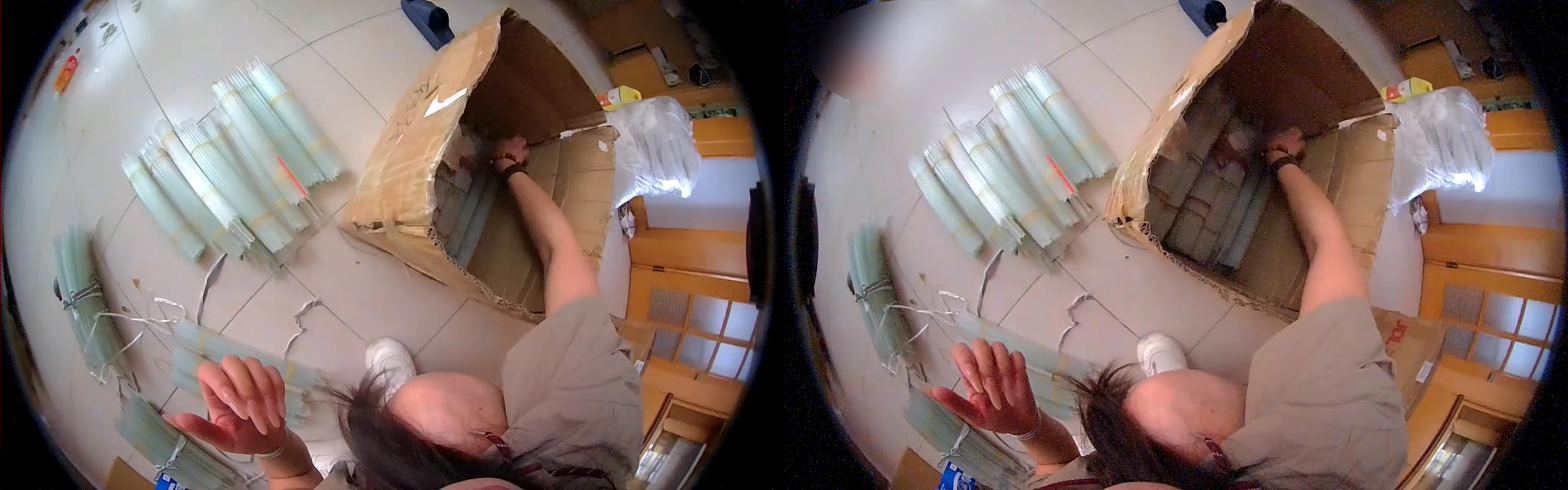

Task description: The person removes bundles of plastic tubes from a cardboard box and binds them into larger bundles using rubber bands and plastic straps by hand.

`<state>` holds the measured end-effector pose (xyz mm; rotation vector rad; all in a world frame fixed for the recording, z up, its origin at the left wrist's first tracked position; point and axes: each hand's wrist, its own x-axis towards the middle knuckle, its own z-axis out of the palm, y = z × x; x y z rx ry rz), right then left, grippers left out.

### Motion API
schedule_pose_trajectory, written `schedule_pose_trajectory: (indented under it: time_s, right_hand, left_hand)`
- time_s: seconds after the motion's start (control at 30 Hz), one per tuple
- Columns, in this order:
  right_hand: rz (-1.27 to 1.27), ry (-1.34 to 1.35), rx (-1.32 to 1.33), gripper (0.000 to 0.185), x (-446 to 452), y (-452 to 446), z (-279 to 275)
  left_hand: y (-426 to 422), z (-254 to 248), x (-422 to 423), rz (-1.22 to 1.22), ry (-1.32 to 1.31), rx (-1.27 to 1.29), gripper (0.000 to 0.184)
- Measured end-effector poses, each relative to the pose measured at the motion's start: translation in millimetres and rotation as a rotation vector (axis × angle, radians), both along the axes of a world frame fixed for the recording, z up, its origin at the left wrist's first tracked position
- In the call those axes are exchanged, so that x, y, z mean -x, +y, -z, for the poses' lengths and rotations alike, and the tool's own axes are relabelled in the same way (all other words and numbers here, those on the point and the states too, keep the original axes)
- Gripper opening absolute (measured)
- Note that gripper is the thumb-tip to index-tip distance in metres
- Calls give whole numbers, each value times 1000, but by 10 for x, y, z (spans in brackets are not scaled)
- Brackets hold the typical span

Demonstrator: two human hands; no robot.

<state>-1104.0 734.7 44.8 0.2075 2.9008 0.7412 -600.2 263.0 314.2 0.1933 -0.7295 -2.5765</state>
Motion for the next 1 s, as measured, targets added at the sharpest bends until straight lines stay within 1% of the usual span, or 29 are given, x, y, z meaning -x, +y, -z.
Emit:
schedule_pose_trajectory:
  time_s: [0.03, 0.07, 0.17, 0.27, 0.33, 0.43, 0.47, 0.5, 0.57, 0.63, 0.67, 0.7, 0.73, 0.8, 0.83, 0.87, 0.9, 0.97, 1.0]
  right_hand:
    - [31, -43, 29, 54, -47, -202, -220]
    - [66, -84, 60, 60, -81, -223, -279]
    - [-97, -392, -56, 68, 185, -29, -286]
    - [-249, -157, 135, 90, 11, 107, -116]
    - [-204, -278, 340, 84, -128, 36, -320]
    - [-135, -424, 664, 76, -163, -83, -633]
    - [-112, -468, 774, 74, -135, -86, -708]
    - [-142, -491, 735, 72, -46, 4, -647]
    - [-205, -524, 657, 70, 334, 332, -242]
    - [-326, -367, 505, 65, 581, 662, 321]
    - [-383, -289, 429, 62, 625, 716, 452]
    - [-318, -277, 360, 60, 529, 538, 285]
    - [-252, -264, 291, 57, 343, 226, -24]
    - [-282, -266, 170, 54, 263, 137, -173]
    - [-380, -281, 117, 52, 333, 218, -193]
    - [-371, -258, 145, 52, 294, 174, -315]
    - [-362, -235, 173, 51, 152, -17, -565]
    - [-133, -111, 389, 52, -189, -418, -1194]
    - [-73, -54, 464, 58, -227, -391, -1239]
  left_hand:
    - [23, 28, -1, -32, -41, 37, 58]
    - [43, 36, 9, -22, -50, 34, 58]
    - [76, 56, 60, 5, -56, 26, 59]
    - [97, 75, 83, 22, -49, 0, 59]
    - [98, 80, 103, 29, -34, -31, 60]
    - [70, 29, 138, 150, 28, -115, 50]
    - [78, 61, 118, 140, 16, -109, 51]
    - [85, 74, 102, 149, 10, -102, 51]
    - [92, 91, 123, 169, 6, -85, 52]
    - [102, 79, 129, 178, -13, -60, 54]
    - [98, 66, 121, 186, -12, -66, 54]
    - [93, 48, 106, 191, -13, -74, 55]
    - [79, 26, 96, 188, -7, -65, 54]
    - [40, -14, 66, 191, 6, -45, 54]
    - [23, -18, 33, 183, 6, -43, 53]
    - [5, -22, -4, 174, 9, -41, 52]
    - [-12, -25, -43, 163, 14, -41, 52]
    - [-45, -39, -126, 145, 27, -65, 49]
    - [-62, -42, -173, 132, 35, -78, 48]
